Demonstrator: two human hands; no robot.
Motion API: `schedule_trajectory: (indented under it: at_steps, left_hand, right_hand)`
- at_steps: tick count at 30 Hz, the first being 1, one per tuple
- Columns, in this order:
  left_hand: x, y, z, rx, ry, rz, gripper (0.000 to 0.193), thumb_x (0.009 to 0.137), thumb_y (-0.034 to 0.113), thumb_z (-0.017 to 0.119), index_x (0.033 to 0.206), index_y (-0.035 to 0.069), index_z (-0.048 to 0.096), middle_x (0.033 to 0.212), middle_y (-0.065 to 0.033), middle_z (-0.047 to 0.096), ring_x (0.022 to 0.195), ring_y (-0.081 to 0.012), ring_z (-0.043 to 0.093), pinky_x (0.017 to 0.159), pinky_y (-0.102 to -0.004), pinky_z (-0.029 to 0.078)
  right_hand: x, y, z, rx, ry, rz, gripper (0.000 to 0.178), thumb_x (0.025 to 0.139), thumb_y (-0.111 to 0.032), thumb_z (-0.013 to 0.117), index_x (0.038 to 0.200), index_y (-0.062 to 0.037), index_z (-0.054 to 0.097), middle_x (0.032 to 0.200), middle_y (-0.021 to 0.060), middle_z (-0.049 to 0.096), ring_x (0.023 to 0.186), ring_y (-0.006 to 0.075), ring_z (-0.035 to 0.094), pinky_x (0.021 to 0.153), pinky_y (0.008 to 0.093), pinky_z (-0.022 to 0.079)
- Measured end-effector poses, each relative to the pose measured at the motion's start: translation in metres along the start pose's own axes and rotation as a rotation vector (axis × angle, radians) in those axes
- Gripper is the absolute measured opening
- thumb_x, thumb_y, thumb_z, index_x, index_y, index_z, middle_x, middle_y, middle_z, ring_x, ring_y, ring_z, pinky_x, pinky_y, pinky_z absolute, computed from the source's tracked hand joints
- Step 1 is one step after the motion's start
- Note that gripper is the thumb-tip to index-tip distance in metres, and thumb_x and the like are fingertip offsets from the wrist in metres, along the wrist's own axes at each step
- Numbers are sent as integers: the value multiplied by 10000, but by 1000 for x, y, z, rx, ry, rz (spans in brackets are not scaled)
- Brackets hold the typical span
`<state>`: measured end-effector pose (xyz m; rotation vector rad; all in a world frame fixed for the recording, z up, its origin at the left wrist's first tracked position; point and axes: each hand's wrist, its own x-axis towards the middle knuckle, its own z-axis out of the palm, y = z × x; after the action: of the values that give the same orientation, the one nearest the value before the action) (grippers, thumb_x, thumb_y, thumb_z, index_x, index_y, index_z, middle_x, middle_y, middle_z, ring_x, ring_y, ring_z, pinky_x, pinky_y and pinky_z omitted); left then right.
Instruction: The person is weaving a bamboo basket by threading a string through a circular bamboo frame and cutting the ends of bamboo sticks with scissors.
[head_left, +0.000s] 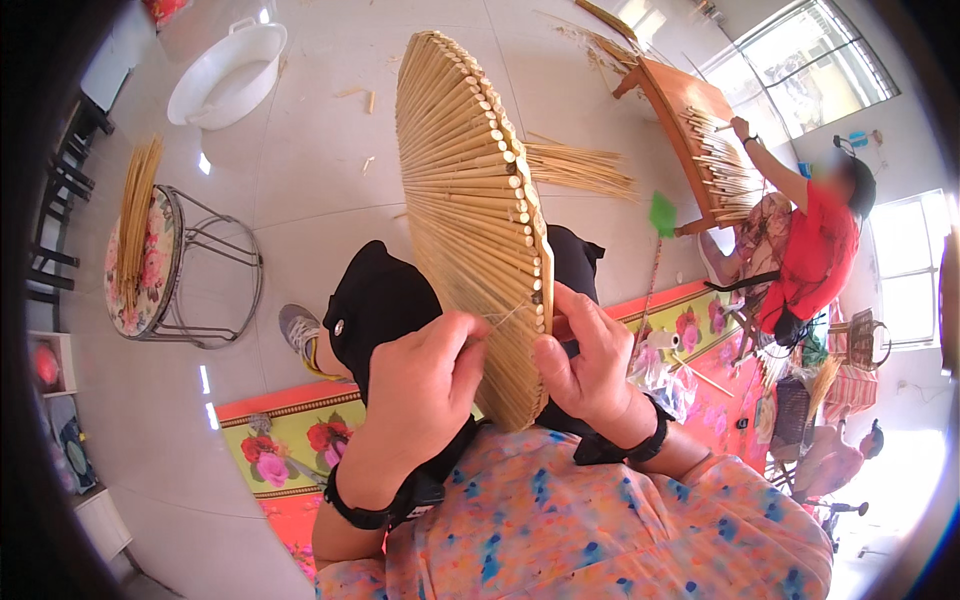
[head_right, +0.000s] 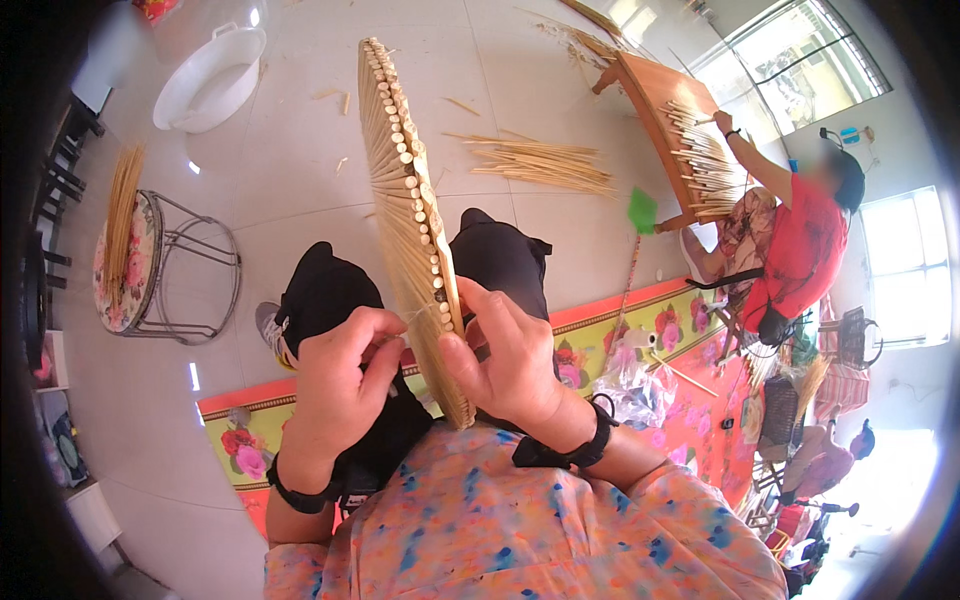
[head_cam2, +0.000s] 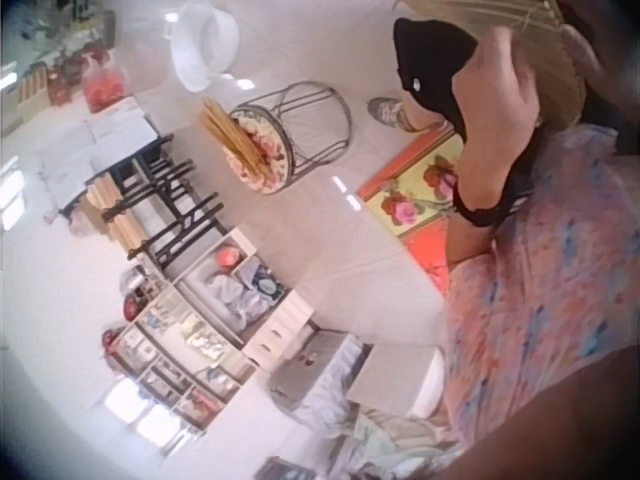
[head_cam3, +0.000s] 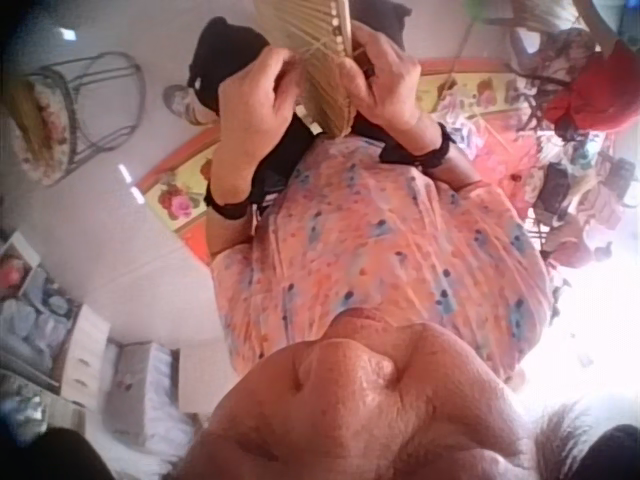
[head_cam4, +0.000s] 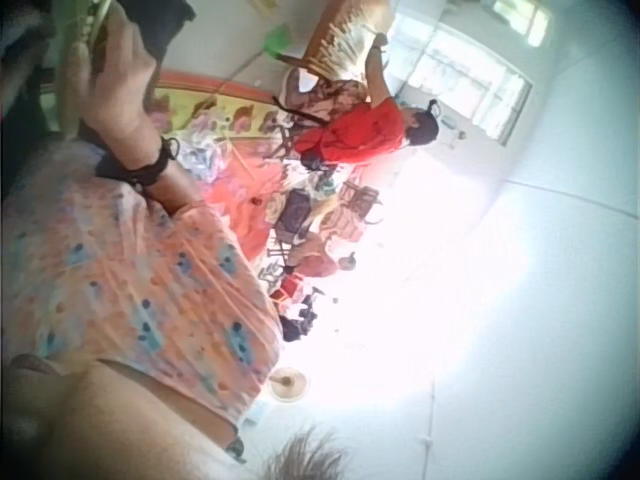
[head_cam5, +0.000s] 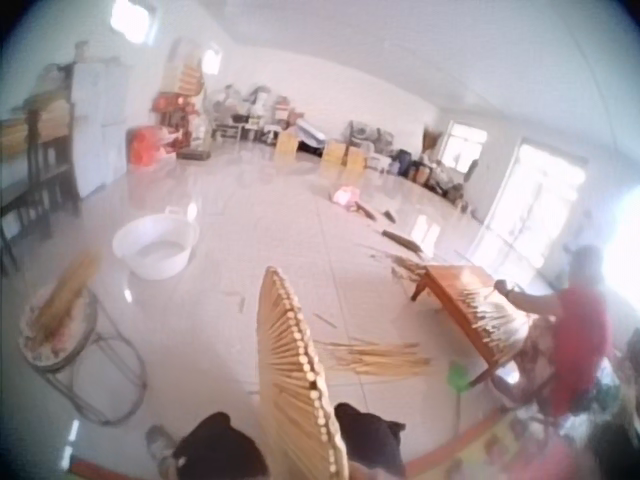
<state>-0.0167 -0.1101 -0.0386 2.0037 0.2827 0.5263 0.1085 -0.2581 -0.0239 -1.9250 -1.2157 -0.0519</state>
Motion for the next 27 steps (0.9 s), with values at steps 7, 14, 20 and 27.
schedule_trajectory:
  at_steps: [7, 14, 20, 27]
  left_hand:
    - [2, 0, 19, -146, 77, 11, 309, 858, 39, 665, 1130, 14, 520, 1099, -132, 571, 942, -229, 608, 778, -329, 492]
    - [10, 2, 26, -288, 177, -118, 461, 776, 146, 792, 1122, 28, 512, 1010, -65, 551, 895, -152, 569, 695, -263, 464]
    - [13, 10, 30, -317, 143, -187, 468, 749, 83, 795, 1114, 26, 509, 1034, -58, 551, 879, -114, 570, 596, -214, 488]
    - [16, 15, 38, -347, 148, -216, 481, 738, 57, 794, 1111, 6, 493, 1061, -68, 539, 894, -125, 571, 592, -214, 525]
  right_hand:
    - [1, -9, 4, 106, 1, 82, 294, 877, -58, 647, 1152, 37, 607, 829, 116, 653, 583, 194, 659, 521, 287, 520]
    - [12, -3, -5, 295, -91, 117, 233, 914, -113, 631, 1081, 49, 617, 816, 142, 652, 630, 266, 663, 601, 331, 531]
    - [41, -5, -19, 362, -285, 286, 238, 916, -187, 652, 856, 35, 591, 677, 173, 632, 576, 298, 632, 550, 339, 503]
    - [43, 6, -25, 320, -297, 141, 211, 903, -158, 634, 803, 17, 570, 617, 186, 565, 561, 370, 580, 525, 397, 469]
